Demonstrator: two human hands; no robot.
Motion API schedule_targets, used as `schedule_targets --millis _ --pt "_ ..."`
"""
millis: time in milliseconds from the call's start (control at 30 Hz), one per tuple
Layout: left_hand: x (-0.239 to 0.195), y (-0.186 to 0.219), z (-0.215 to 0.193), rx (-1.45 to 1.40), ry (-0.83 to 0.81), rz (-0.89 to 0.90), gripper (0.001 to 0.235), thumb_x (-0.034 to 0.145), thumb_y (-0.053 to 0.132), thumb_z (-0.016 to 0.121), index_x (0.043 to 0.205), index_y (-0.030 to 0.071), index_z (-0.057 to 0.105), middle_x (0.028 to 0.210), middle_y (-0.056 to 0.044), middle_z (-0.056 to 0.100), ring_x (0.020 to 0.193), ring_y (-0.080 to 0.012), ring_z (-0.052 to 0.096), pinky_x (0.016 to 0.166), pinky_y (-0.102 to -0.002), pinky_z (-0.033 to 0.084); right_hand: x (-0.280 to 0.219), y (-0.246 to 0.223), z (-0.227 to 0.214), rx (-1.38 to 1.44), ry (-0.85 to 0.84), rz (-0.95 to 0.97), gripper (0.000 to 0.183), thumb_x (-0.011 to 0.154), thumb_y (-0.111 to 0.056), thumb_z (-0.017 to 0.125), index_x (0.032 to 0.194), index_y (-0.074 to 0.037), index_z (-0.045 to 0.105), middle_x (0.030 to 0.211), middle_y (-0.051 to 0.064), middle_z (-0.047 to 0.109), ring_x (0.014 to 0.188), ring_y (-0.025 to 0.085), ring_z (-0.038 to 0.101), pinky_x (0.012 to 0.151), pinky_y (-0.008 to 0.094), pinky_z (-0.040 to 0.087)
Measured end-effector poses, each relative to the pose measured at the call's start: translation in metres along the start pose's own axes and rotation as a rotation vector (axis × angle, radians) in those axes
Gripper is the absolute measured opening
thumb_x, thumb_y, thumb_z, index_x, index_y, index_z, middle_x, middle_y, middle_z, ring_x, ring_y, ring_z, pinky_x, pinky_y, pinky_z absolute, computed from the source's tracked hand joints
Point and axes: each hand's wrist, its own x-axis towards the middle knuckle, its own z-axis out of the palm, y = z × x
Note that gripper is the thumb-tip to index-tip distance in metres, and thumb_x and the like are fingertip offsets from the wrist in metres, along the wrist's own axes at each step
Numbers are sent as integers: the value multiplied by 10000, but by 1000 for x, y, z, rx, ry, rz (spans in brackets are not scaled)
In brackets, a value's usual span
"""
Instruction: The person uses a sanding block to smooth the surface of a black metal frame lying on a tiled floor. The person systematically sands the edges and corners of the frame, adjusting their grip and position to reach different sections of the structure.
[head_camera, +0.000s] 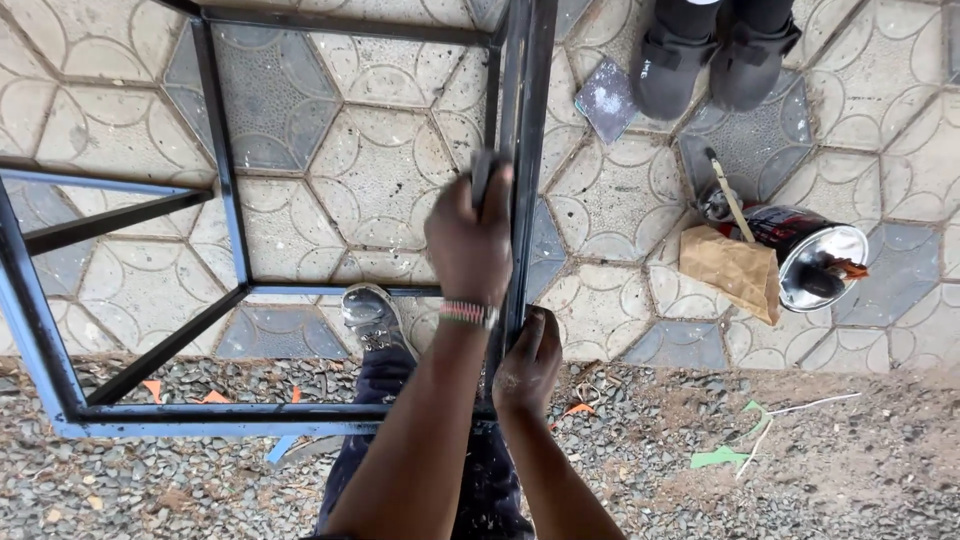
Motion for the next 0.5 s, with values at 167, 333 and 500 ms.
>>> schedule_targets --millis 167,333,500 --pt "-18 -12 -17 63 -16 76 408 1179 387 777 1015 14 796 773 -169 696 650 -249 687 563 -404 498 6 20 2 1 -2 28 512 1234 -412 411 962 -64 670 838 249 601 844 423 662 865 559 565" --pt "-76 -28 -45 201 -87 -32 414 1205 375 759 1084 -12 844 811 -185 747 662 -291 757 574 -397 577 2 9 3 30 24 29 534 1220 -415 407 957 -65 713 845 208 651 860 371 674 838 542 555" --pt "-3 -22 -1 362 -24 233 449 1231 435 687 1147 25 849 947 -216 833 840 -459 855 655 -591 676 8 16 3 -32 0 25 494 1234 -411 411 977 -86 679 869 231 631 877 435 670 874 580 573"
